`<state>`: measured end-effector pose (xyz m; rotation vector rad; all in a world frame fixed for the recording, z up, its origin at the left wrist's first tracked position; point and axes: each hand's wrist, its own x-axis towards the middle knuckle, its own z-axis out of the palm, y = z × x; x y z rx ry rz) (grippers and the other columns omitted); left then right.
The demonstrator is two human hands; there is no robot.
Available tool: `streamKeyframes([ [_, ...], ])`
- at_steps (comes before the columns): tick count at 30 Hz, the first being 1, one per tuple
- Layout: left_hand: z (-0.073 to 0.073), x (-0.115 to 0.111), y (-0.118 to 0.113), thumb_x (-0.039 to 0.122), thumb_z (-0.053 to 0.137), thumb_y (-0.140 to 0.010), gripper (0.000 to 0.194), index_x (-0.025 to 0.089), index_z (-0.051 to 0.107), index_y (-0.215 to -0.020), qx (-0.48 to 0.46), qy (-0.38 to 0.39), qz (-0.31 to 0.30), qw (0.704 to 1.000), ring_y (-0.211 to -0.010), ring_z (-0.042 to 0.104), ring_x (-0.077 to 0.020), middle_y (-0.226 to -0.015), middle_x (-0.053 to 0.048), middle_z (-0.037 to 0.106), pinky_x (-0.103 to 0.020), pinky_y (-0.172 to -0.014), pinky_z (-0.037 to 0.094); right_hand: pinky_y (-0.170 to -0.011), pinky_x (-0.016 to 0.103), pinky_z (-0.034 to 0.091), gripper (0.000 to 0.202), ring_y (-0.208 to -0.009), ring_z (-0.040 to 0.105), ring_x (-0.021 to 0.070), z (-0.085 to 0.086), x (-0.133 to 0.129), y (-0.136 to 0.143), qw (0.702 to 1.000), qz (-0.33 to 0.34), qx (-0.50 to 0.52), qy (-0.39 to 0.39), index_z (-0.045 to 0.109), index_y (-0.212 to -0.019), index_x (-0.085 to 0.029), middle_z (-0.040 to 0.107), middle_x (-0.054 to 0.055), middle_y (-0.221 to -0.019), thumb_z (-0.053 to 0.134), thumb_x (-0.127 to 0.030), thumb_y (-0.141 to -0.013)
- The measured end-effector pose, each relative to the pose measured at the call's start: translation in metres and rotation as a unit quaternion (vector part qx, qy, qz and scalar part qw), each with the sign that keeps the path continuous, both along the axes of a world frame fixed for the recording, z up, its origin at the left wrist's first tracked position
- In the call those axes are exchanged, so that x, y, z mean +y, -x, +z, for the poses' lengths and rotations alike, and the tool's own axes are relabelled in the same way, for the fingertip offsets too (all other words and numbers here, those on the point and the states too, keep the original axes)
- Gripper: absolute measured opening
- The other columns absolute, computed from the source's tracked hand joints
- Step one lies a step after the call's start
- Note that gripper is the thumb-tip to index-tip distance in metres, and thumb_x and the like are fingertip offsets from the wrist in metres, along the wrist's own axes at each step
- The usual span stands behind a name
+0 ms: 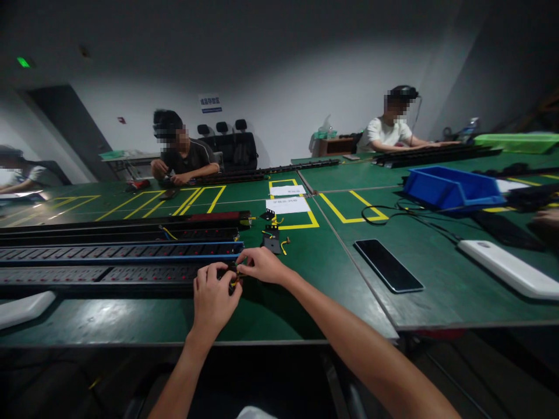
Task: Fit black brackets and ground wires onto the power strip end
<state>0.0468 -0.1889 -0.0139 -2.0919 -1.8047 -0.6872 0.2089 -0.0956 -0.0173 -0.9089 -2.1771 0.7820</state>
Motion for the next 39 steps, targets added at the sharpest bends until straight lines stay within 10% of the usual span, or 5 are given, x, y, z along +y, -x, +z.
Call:
streamKeyframes([
  [19, 0.002, -0.002, -0.003, 0.026, 0.066, -0.083, 0.014, 0.021, 0.074, -0.093, -0.004, -0.006, 0.030, 1.000, -0.121, 0.047, -0.0362, -0.129, -0.015, 0.057, -0.050, -0.095, 0.044, -0.059, 0.021, 0.040, 0.017, -0.064, 0.057, 0.0120, -0.013, 0.009, 0.010, 0.991, 0.006, 0.058, 0.119, 0.071, -0.077, -0.012, 0.068, 0.002, -0.071, 0.064, -0.026, -0.083],
  [29, -0.002, -0.001, 0.002, 0.025, 0.067, -0.083, 0.011, 0.021, 0.074, -0.089, 0.005, -0.020, 0.024, 0.999, -0.120, 0.050, -0.0358, -0.129, -0.015, 0.059, -0.050, -0.094, 0.045, -0.059, 0.024, 0.034, 0.020, -0.067, 0.062, 0.0156, 0.019, -0.011, 0.021, 0.985, -0.117, -0.125, -0.032, 0.074, -0.091, -0.019, 0.070, 0.002, -0.072, 0.064, -0.035, -0.085],
  [39, -0.008, -0.001, 0.006, 0.027, 0.068, -0.084, 0.013, 0.022, 0.077, -0.093, -0.016, -0.030, 0.005, 0.999, -0.123, 0.051, -0.0343, -0.132, -0.013, 0.061, -0.049, -0.098, 0.045, -0.068, 0.027, 0.042, 0.017, -0.079, 0.068, 0.0224, 0.037, -0.003, 0.044, 0.958, -0.097, -0.251, -0.102, 0.076, -0.094, -0.021, 0.074, 0.008, -0.085, 0.064, -0.028, -0.083],
])
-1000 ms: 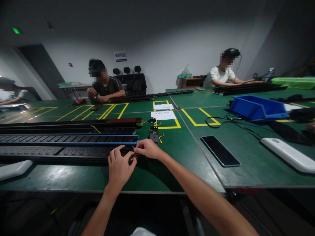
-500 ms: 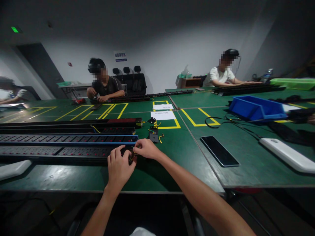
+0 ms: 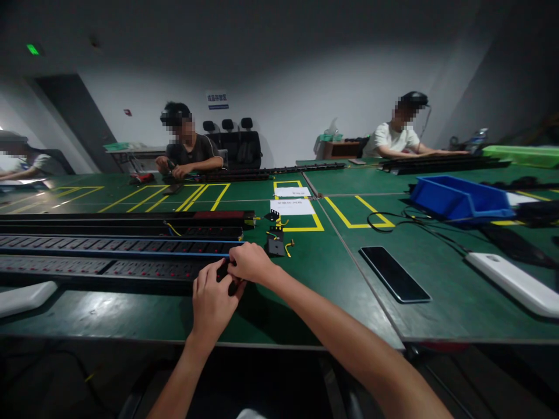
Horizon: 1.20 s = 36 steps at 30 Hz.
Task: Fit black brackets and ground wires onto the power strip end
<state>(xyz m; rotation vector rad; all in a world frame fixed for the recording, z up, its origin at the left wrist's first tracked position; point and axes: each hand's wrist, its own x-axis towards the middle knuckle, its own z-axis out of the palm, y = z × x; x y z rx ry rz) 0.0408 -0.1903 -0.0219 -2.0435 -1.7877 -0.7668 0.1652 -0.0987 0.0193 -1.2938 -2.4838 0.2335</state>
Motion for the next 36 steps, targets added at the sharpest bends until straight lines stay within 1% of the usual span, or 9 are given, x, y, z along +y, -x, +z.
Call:
streamKeyframes([
  [5, -0.0011, -0.0005, 0.0001, 0.026, 0.068, -0.085, 0.015, 0.023, 0.077, -0.096, -0.003, 0.004, -0.004, 1.000, -0.124, 0.051, -0.0345, -0.134, -0.014, 0.061, -0.050, -0.098, 0.045, -0.064, 0.027, 0.040, 0.015, -0.076, 0.068, 0.0225, -0.0009, -0.0008, 0.0010, 1.000, 0.006, -0.001, -0.009, 0.075, -0.089, -0.020, 0.073, 0.009, -0.081, 0.064, -0.028, -0.082],
  [14, -0.0002, -0.0008, -0.0006, 0.027, 0.069, -0.084, 0.015, 0.023, 0.077, -0.096, -0.007, 0.003, -0.001, 1.000, -0.123, 0.052, -0.0340, -0.132, -0.013, 0.062, -0.050, -0.099, 0.045, -0.064, 0.026, 0.038, 0.011, -0.075, 0.067, 0.0204, -0.0029, 0.0012, 0.0018, 0.999, 0.031, 0.007, -0.009, 0.073, -0.083, -0.019, 0.072, 0.008, -0.078, 0.063, -0.024, -0.083],
  [20, -0.0007, -0.0004, 0.0000, 0.026, 0.070, -0.083, 0.014, 0.023, 0.077, -0.094, 0.000, 0.005, 0.001, 1.000, -0.123, 0.052, -0.0341, -0.133, -0.012, 0.062, -0.049, -0.098, 0.046, -0.066, 0.026, 0.039, 0.015, -0.076, 0.067, 0.0213, -0.0040, 0.0023, 0.0000, 0.999, 0.031, -0.009, -0.014, 0.073, -0.092, -0.019, 0.073, 0.008, -0.082, 0.062, -0.027, -0.084],
  [36, -0.0005, -0.0005, -0.0005, 0.026, 0.070, -0.083, 0.014, 0.022, 0.077, -0.094, 0.006, -0.002, 0.004, 1.000, -0.122, 0.053, -0.0338, -0.132, -0.012, 0.063, -0.049, -0.098, 0.046, -0.068, 0.028, 0.041, 0.019, -0.083, 0.069, 0.0237, -0.0010, -0.0025, 0.0008, 0.998, 0.017, -0.054, -0.021, 0.071, -0.093, -0.019, 0.073, 0.010, -0.088, 0.056, -0.031, -0.090],
])
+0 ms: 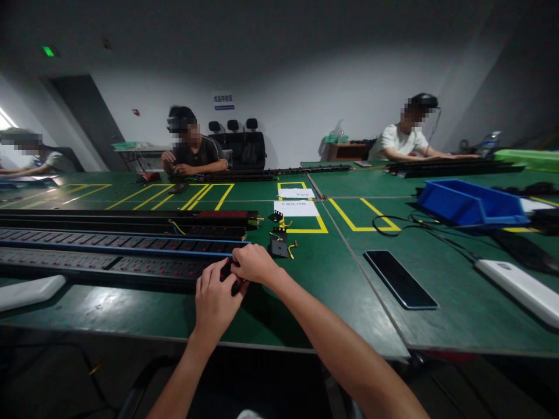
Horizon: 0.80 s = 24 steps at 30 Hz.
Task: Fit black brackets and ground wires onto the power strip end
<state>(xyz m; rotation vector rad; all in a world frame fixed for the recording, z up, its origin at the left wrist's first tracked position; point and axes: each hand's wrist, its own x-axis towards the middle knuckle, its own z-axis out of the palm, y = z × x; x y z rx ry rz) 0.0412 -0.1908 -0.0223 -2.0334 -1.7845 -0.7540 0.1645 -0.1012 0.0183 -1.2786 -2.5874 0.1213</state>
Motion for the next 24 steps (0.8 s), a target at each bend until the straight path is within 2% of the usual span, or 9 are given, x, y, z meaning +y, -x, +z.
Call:
streamKeyframes([
  [15, 0.0002, 0.0010, 0.0007, 0.027, 0.070, -0.084, 0.014, 0.022, 0.078, -0.094, 0.009, -0.014, 0.001, 1.000, -0.120, 0.054, -0.0341, -0.130, -0.013, 0.064, -0.049, -0.096, 0.047, -0.072, 0.028, 0.043, 0.021, -0.085, 0.069, 0.0231, -0.0006, -0.0008, -0.0010, 1.000, 0.022, -0.008, -0.009, 0.070, -0.099, -0.019, 0.074, 0.011, -0.094, 0.055, -0.031, -0.091],
  [24, 0.0020, 0.0002, 0.0007, 0.027, 0.070, -0.084, 0.013, 0.023, 0.077, -0.094, 0.011, -0.012, 0.003, 1.000, -0.119, 0.055, -0.0339, -0.130, -0.012, 0.064, -0.049, -0.095, 0.047, -0.073, 0.029, 0.043, 0.023, -0.086, 0.069, 0.0234, -0.0018, 0.0009, 0.0002, 1.000, 0.009, -0.009, -0.001, 0.071, -0.102, -0.020, 0.074, 0.010, -0.094, 0.055, -0.032, -0.091],
])
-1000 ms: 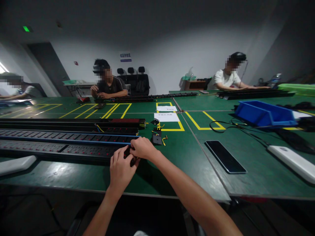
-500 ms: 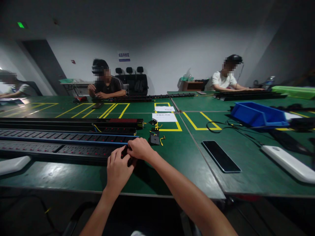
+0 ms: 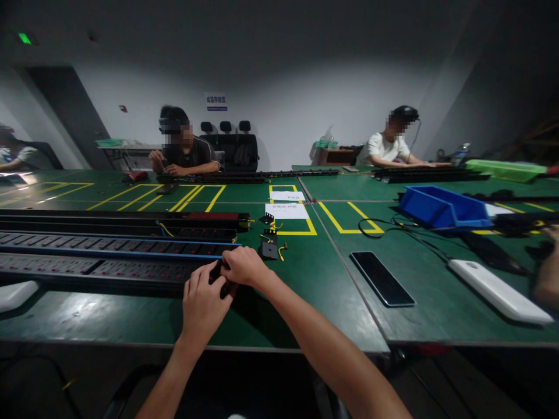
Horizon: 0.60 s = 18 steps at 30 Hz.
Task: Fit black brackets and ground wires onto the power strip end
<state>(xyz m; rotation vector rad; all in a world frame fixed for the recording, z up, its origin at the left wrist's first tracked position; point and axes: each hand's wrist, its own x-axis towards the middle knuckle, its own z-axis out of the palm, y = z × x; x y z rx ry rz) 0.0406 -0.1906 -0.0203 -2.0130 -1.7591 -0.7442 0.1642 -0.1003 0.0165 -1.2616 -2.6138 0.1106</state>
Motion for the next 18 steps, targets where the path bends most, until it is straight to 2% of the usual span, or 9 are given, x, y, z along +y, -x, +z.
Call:
streamKeyframes([
  [10, -0.0016, 0.0007, 0.0002, 0.028, 0.070, -0.084, 0.015, 0.023, 0.077, -0.097, -0.003, 0.002, 0.000, 1.000, -0.120, 0.054, -0.0337, -0.130, -0.012, 0.063, -0.049, -0.096, 0.047, -0.075, 0.029, 0.044, 0.024, -0.089, 0.069, 0.0235, 0.0032, -0.0017, 0.0008, 1.000, -0.002, -0.009, 0.011, 0.071, -0.104, -0.019, 0.074, 0.011, -0.097, 0.055, -0.032, -0.091],
  [18, -0.0029, 0.0007, 0.0011, 0.028, 0.068, -0.085, 0.014, 0.023, 0.077, -0.095, -0.004, 0.005, -0.007, 1.000, -0.122, 0.052, -0.0342, -0.131, -0.012, 0.063, -0.049, -0.096, 0.047, -0.073, 0.028, 0.043, 0.022, -0.086, 0.069, 0.0229, 0.0032, -0.0010, -0.0019, 1.000, 0.013, -0.010, -0.009, 0.071, -0.099, -0.019, 0.074, 0.010, -0.093, 0.055, -0.030, -0.091],
])
